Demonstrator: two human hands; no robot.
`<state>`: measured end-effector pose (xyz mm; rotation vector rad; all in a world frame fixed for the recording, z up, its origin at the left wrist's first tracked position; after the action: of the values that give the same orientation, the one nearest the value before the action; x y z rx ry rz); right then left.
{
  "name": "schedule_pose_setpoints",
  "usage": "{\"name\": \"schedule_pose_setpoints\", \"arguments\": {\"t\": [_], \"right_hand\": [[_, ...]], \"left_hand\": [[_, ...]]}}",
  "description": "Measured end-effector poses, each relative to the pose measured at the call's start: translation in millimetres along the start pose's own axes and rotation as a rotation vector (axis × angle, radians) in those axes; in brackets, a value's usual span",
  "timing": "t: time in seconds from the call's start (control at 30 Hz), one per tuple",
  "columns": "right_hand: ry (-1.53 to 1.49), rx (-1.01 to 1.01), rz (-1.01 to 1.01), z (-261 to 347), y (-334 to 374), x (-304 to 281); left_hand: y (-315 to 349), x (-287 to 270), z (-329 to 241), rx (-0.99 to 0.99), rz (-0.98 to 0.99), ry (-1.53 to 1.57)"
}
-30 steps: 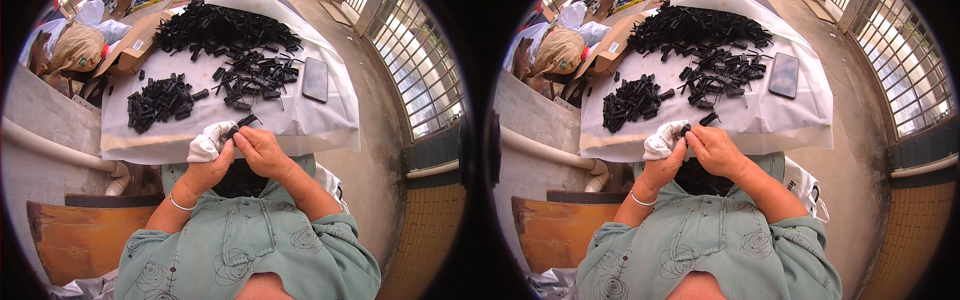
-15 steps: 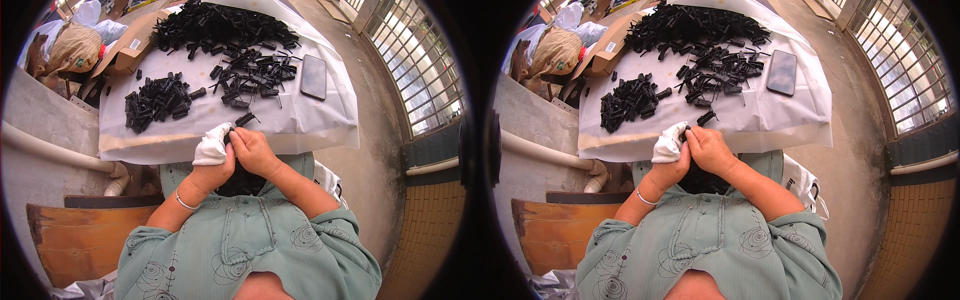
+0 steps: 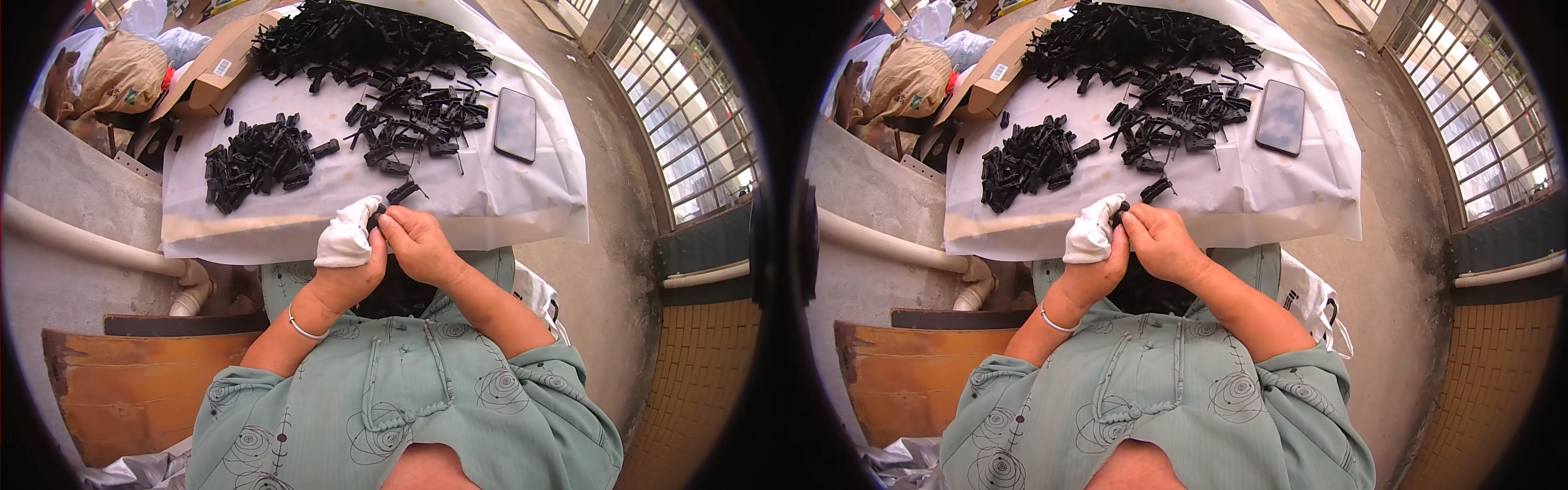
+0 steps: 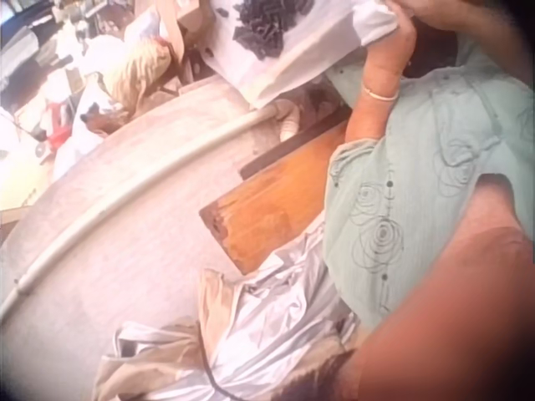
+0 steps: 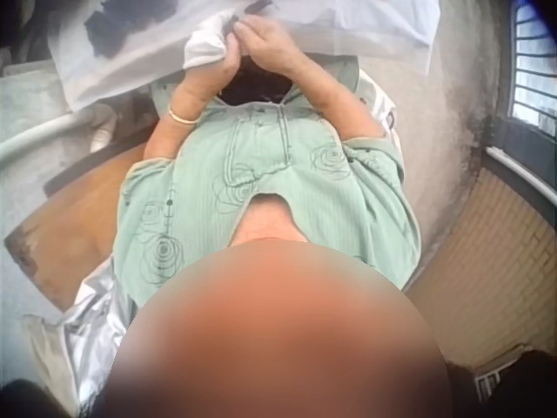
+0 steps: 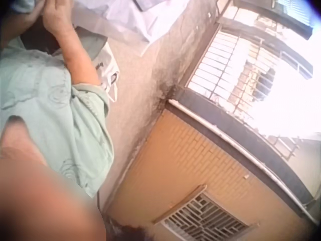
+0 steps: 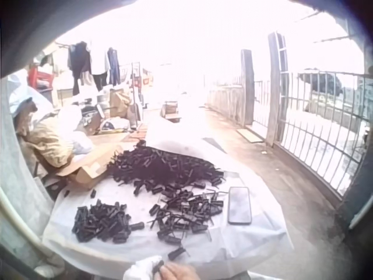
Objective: Wiping and inspecting small black parts using a white cloth at a workbench.
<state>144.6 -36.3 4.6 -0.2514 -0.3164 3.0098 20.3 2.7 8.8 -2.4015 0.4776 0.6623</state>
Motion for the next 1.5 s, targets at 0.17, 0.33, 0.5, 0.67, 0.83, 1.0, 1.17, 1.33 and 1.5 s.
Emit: {"name": "schedule_pose_setpoints", "arguments": {"t": [0.17, 0.33, 0.5, 0.67, 0.83, 1.0, 1.17, 1.33, 1.5], "right_hand": [[-0.011, -0.006, -0.051, -19.8, 0.3, 13.3], [-0.111, -0.059, -0.010, -21.7, 3.0, 14.7], [0.015, -0.113, -0.060, -4.6, 9.1, -1.9], [0.302, -0.104, 0.141, -11.2, 8.5, -5.6], [0.176, -0.294, 0.115, 9.9, 3.7, -14.4], [0.094, -0.229, 0.220, 17.6, 11.4, -19.1], [0.178, -0.489, 0.066, 9.6, 12.2, -12.6], [0.174, -0.216, -0.063, 17.6, 4.1, -8.6], [0.045, -0.107, 0.020, 18.6, 5.9, -8.5]], "left_hand": [[5.1, 2.4, 4.7, -0.022, 0.008, -0.111], [6.6, -6.2, 5.1, -0.078, 0.005, -0.007], [2.8, -15.9, 5.9, -0.547, 0.194, 0.743], [0.9, -18.5, 7.9, -0.611, 0.190, 0.976], [-1.3, -19.5, 4.6, -0.557, 0.248, 0.675], [0.0, -19.7, 4.4, -0.622, 0.271, 0.837], [-0.1, -19.5, 6.0, -0.628, 0.324, 0.843], [0.7, -18.3, -11.2, -0.488, 0.472, 0.829], [3.8, -19.7, -2.3, -0.581, 0.368, 1.100]]}}
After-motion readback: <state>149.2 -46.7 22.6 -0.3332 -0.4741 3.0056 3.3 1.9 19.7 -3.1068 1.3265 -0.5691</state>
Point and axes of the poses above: each hand's wrist, its own y-axis away from the middle knuckle, its own x-axis out of the palm, z = x × y, the point moved 2 cm from there along -y, towards the middle knuckle, and after that the axes turned 5 degrees about -x, right-handed, at the moved point
